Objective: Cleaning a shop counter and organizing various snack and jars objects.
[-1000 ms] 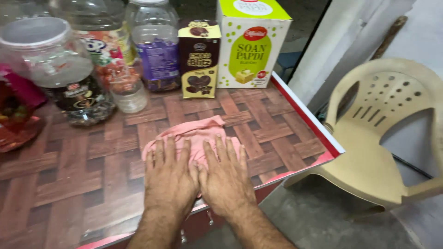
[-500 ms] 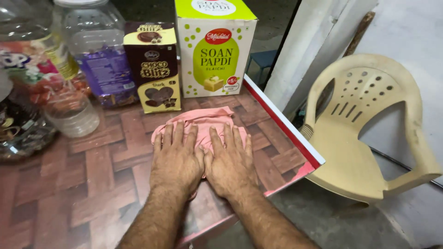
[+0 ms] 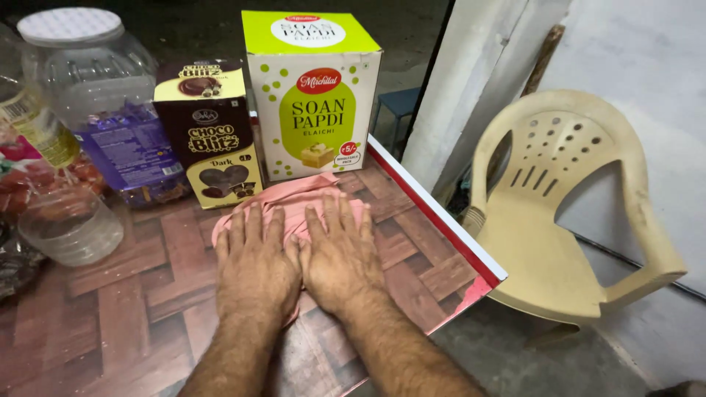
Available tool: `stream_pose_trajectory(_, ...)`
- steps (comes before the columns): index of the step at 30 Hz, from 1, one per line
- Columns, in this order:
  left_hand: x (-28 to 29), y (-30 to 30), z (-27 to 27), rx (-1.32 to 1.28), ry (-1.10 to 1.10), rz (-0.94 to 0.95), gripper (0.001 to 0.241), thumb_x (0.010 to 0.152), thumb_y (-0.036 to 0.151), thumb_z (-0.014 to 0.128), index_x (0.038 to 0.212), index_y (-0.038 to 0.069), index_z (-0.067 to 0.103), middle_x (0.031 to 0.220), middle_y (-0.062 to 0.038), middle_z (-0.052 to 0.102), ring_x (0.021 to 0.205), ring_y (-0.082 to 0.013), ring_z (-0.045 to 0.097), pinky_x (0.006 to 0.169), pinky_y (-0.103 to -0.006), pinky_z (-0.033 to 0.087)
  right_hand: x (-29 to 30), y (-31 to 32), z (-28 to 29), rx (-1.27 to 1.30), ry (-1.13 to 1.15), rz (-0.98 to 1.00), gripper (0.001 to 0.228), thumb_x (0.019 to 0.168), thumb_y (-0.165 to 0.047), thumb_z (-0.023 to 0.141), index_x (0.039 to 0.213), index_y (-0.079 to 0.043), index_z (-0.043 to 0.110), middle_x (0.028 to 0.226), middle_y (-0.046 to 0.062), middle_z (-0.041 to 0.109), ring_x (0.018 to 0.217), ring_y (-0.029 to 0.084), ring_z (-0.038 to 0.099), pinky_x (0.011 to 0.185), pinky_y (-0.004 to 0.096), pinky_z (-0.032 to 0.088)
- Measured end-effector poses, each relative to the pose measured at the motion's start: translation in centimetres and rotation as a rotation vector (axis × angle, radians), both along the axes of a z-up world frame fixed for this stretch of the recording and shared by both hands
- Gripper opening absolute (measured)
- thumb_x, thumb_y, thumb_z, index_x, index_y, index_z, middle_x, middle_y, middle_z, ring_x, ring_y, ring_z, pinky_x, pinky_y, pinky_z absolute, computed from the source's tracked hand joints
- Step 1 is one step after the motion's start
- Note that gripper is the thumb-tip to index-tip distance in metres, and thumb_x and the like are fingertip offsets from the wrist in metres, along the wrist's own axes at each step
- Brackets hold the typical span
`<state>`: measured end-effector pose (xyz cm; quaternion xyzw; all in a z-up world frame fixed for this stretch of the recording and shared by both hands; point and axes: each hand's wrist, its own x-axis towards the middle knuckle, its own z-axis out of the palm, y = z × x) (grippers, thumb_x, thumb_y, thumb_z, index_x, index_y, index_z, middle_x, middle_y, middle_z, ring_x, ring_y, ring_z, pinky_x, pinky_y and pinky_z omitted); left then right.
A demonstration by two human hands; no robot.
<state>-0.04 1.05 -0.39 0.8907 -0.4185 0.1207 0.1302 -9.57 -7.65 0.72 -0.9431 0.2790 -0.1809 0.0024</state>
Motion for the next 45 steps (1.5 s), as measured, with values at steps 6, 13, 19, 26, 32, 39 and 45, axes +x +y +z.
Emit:
stream_pose_trajectory(6,0.3,5.6,1.0,-0.047,-0.035,0.097,0.059,0.093,0.043,0.050,0.144,0.013,0.052,0.152,-0.018,0.045,0.141,-0.0371,0.037,0.114,-0.0518,0.028,2.6,3.8,-1.6,0.146,-0.006,0.134,0.067,0.102,-0.044,0.037,0.152,-0.001,0.043,0.158,0.024,0.036,0.149,0.037,0.028,0.121,0.052,0.013)
stream_pose_trajectory(13,5.1,22.3,-3.7,0.004,-0.497,0.264,0.054,0.097,0.046,0.057,0.142,0.018,0.066,0.148,-0.014,0.062,0.132,-0.0357,0.055,0.114,-0.0511,0.042,6.2,18.5,-2.5,0.235,-0.219,0.330,0.062,0.105,-0.043,0.038,0.150,-0.003,0.049,0.161,0.022,0.041,0.155,0.035,0.030,0.128,0.051,0.014)
stream_pose_trajectory(19,2.2,31.2,-4.7,-0.010,-0.607,0.523,0.055,0.084,0.052,0.063,0.127,0.020,0.072,0.135,-0.015,0.065,0.130,-0.0429,0.056,0.112,-0.0576,0.047,3.3,26.2,-1.8,0.249,-0.241,0.600,0.049,0.104,-0.039,0.048,0.143,-0.012,0.062,0.156,0.025,0.051,0.155,0.037,0.038,0.129,0.056,0.018)
stream_pose_trajectory(26,-3.8,24.1,-0.5,-0.129,-0.328,0.148,0.062,0.081,0.042,0.058,0.135,0.010,0.059,0.137,-0.021,0.053,0.133,-0.0425,0.046,0.114,-0.0610,0.033,-2.8,20.0,-0.9,0.220,-0.153,0.462,0.059,0.098,-0.034,0.049,0.151,-0.006,0.048,0.158,0.019,0.045,0.152,0.035,0.031,0.124,0.054,0.014)
stream_pose_trajectory(32,-3.8,16.6,2.9,-0.012,0.018,0.053,0.070,0.085,0.042,0.055,0.149,0.015,0.047,0.157,-0.020,0.036,0.146,-0.0457,0.027,0.118,-0.0582,0.017,-3.4,13.5,-1.0,0.046,-0.039,0.296,0.064,0.098,-0.036,0.047,0.153,-0.005,0.041,0.157,0.021,0.037,0.148,0.036,0.028,0.118,0.056,0.015)
stream_pose_trajectory(39,2.2,13.4,1.8,0.040,0.046,0.089,0.067,0.094,0.044,0.040,0.156,0.019,0.040,0.161,-0.017,0.032,0.148,-0.0416,0.022,0.120,-0.0565,0.012,3.6,11.5,-0.8,0.056,-0.028,0.180,0.058,0.098,-0.038,0.047,0.150,-0.013,0.045,0.156,0.021,0.038,0.147,0.036,0.030,0.116,0.059,0.019)
stream_pose_trajectory(45,6.2,12.7,1.4,0.022,0.044,0.185,0.063,0.098,0.044,0.038,0.153,0.013,0.044,0.162,-0.013,0.035,0.147,-0.0314,0.026,0.119,-0.0507,0.015,8.9,10.9,-0.7,0.073,-0.046,0.203,0.058,0.097,-0.039,0.047,0.150,-0.015,0.047,0.158,0.019,0.038,0.146,0.035,0.031,0.118,0.058,0.018)
